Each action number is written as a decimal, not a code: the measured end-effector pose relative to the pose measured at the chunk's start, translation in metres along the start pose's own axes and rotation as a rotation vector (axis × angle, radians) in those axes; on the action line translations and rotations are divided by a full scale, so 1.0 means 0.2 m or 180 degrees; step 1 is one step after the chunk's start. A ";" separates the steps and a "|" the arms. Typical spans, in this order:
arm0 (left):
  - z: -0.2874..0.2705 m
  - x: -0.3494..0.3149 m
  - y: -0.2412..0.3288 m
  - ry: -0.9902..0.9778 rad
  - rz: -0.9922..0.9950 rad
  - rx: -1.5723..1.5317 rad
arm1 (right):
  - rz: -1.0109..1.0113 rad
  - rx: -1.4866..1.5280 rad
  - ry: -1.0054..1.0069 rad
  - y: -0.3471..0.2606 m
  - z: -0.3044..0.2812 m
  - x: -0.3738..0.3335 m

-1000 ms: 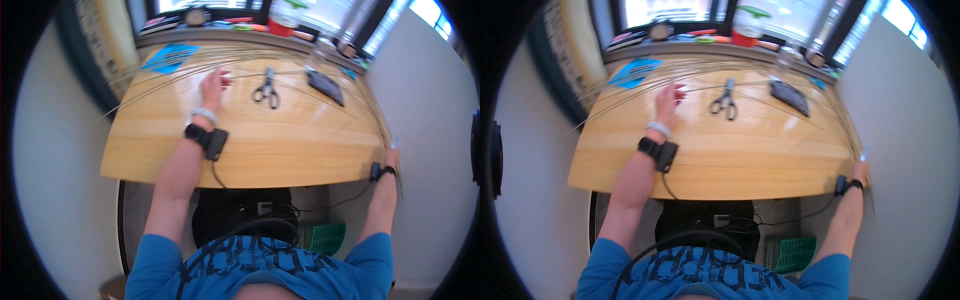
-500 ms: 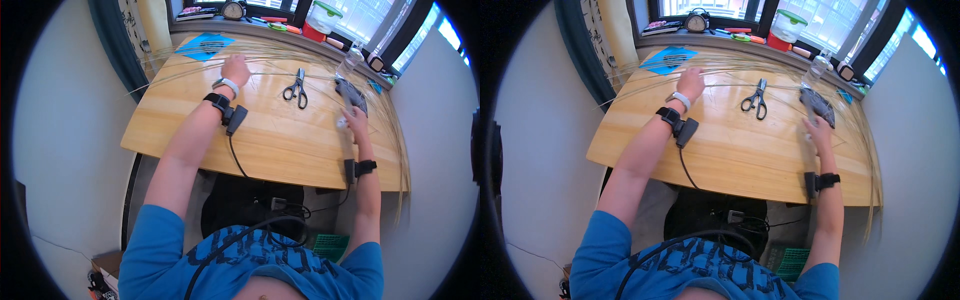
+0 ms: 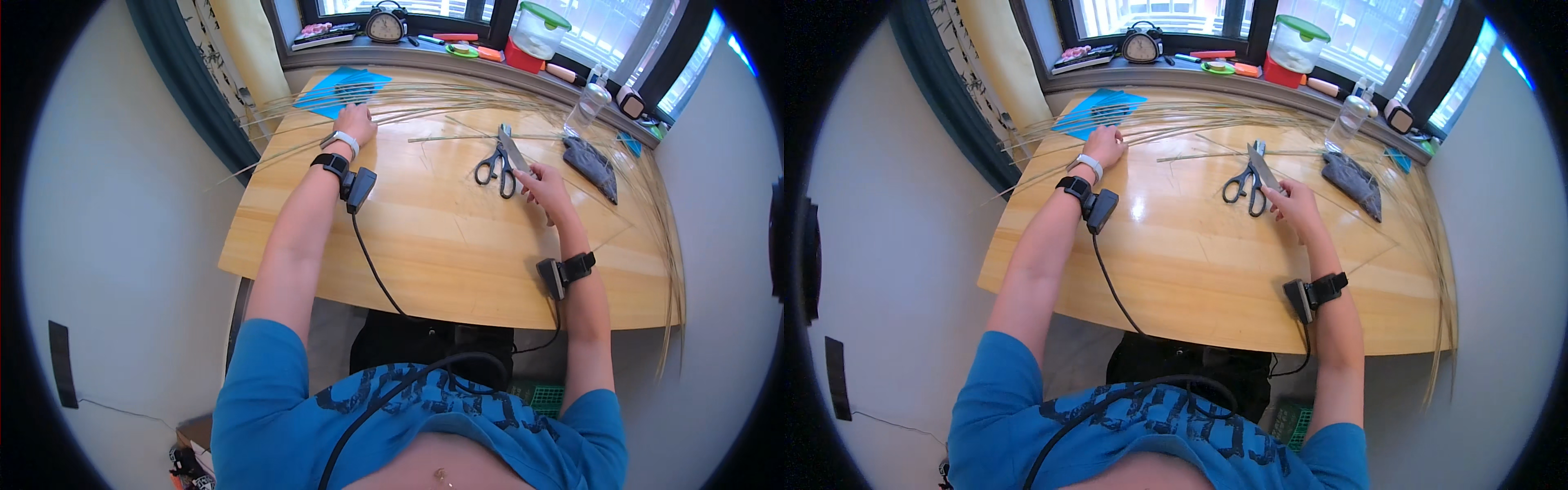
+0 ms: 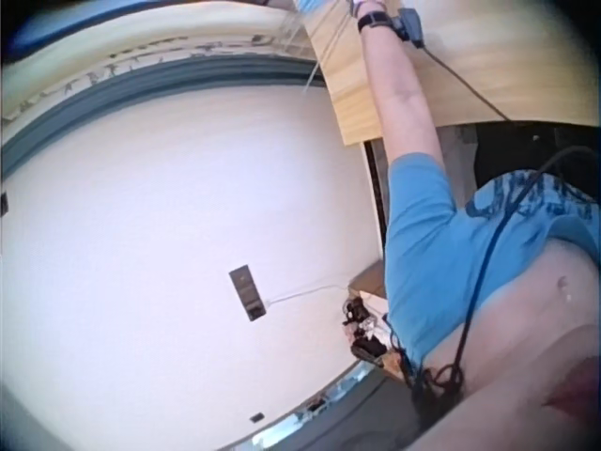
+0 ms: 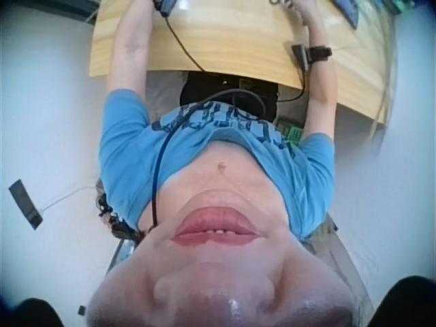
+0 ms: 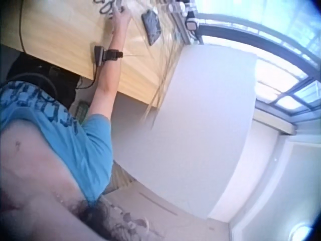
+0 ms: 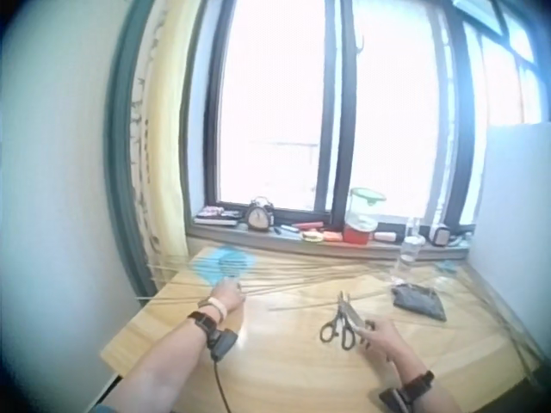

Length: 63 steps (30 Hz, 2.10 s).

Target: The person is using a knife to scrape and thin out reeds or bamboo strips on a wooden table.

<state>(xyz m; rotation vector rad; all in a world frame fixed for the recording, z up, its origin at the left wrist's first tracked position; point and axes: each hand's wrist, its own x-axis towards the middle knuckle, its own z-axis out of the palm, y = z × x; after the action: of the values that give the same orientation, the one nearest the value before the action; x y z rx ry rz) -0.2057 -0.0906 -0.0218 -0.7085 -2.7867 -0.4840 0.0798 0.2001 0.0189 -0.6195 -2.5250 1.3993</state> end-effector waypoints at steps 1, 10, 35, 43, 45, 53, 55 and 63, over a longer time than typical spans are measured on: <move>0.01 0.03 -0.03 -0.0046 0.0050 -0.0077 | -0.0028 0.0029 -0.0039 0.01 0.00 0.01; -0.03 0.10 0.03 -0.0503 0.0245 -0.0233 | 0.0048 0.0440 -0.0154 0.07 0.02 0.12; -0.46 -0.34 0.17 0.0754 0.0894 -0.0616 | 0.0008 0.1090 0.0539 0.19 -0.06 0.15; -0.52 -0.42 0.19 0.0583 0.0625 -0.1335 | 0.0022 0.1167 0.0570 0.19 -0.06 0.15; -0.50 -0.42 0.14 -0.0119 0.0969 -0.0757 | 0.0026 0.1149 0.0545 0.18 -0.06 0.15; -0.45 -0.42 0.16 -0.0103 0.0670 -0.1044 | 0.0085 0.1167 0.0535 0.18 -0.07 0.15; -0.46 -0.41 0.19 -0.0241 0.0655 -0.1092 | 0.0070 0.1126 0.0571 0.19 -0.08 0.16; -0.47 -0.38 0.35 -0.0336 0.0836 -0.2207 | 0.0009 0.0748 0.1164 0.23 -0.07 0.18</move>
<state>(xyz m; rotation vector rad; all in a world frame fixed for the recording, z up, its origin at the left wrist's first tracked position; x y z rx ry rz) -0.0935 -0.0993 0.0604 -1.2387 -2.5299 -1.4122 0.0645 0.2488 -0.0133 -0.7537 -2.0449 1.4070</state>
